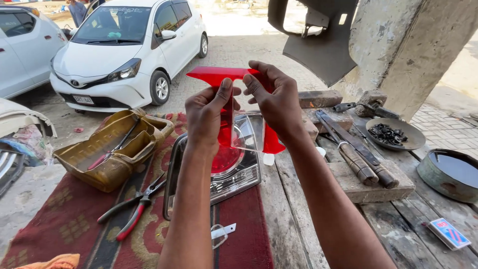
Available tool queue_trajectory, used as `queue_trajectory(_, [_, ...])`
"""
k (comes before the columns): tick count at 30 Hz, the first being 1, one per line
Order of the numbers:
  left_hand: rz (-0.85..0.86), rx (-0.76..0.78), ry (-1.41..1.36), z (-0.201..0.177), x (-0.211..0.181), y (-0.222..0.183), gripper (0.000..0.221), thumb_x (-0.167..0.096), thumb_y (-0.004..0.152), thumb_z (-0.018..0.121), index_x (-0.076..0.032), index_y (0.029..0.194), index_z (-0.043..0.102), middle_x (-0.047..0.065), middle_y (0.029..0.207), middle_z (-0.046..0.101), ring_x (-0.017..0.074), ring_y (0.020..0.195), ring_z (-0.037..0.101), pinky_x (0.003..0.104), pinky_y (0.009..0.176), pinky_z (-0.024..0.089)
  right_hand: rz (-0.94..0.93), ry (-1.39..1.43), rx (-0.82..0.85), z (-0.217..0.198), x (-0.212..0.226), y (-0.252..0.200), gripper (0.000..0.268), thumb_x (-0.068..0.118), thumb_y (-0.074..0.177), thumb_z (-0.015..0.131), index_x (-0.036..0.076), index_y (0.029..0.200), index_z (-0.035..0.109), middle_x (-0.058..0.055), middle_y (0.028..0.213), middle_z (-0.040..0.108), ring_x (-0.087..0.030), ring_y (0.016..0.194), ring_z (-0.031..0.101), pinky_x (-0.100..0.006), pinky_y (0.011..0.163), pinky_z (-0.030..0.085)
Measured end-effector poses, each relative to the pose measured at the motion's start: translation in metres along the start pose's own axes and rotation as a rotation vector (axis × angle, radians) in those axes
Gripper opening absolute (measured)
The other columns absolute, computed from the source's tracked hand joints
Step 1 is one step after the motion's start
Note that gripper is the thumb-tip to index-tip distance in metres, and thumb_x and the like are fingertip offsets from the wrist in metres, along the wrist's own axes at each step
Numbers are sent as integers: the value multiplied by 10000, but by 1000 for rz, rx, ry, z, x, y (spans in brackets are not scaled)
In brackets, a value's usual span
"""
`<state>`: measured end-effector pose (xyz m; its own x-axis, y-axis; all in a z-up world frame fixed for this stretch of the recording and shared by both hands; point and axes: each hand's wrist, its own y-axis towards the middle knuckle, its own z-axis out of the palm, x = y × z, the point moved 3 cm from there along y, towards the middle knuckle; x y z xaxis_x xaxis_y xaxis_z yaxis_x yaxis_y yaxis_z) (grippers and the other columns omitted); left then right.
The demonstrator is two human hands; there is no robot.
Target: A person is fitting and trimming a red plastic cover onto a car tail light assembly at a workbench.
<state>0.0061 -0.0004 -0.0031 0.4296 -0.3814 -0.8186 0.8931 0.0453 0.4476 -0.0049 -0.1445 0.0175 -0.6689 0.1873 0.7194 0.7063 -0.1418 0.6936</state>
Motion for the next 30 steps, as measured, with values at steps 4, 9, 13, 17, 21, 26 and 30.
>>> queue_trajectory(4, [23,-1,44,-3,-1,-1,423,-429,929,729,-10,955,783,142,684,712,124,569,624,219,522,506,26,81,11,5,3,-1,443,172,997,715,-71,1348,595,-233,1000,744,-231,834,754,-333,699,659])
queue_trajectory(9, [48,-91,65,-18,6,-2,411,-415,964,705,-13,964,787,137,681,716,123,587,648,232,529,515,103,120,14,8,-8,-11,610,166,956,749,-102,1435,483,-197,967,729,-193,729,737,-300,625,641])
queue_trajectory(13, [-20,-79,51,-24,10,-11,462,-462,955,699,-9,958,790,151,686,722,150,591,666,244,541,542,173,239,-9,8,-27,-18,591,116,937,755,-150,1393,489,-192,863,717,-201,606,713,-318,523,635])
queue_trajectory(17, [-82,29,50,-32,20,-5,316,-248,906,789,53,1003,781,225,725,732,216,650,722,334,639,611,226,293,-33,4,-49,-23,535,135,932,766,-127,1349,556,-199,872,722,-220,594,708,-332,503,630])
queue_trajectory(21, [-149,60,81,-34,13,-9,253,-156,871,808,70,981,779,234,746,742,229,677,741,354,656,626,249,304,-34,2,-55,-24,517,127,926,772,-113,1340,577,-191,863,723,-231,596,716,-331,507,631])
queue_trajectory(26, [-201,41,55,-34,7,-14,255,-148,848,830,89,894,747,250,699,714,296,605,743,392,586,629,249,301,-33,2,-51,-26,511,126,920,778,-101,1334,583,-200,860,735,-231,580,714,-328,488,629])
queue_trajectory(30, [-177,-17,13,-36,13,-9,242,-110,837,837,94,818,707,251,671,694,340,591,748,442,527,620,188,285,-29,2,-43,-23,505,139,923,775,-91,1332,588,-187,847,738,-220,584,728,-322,500,637])
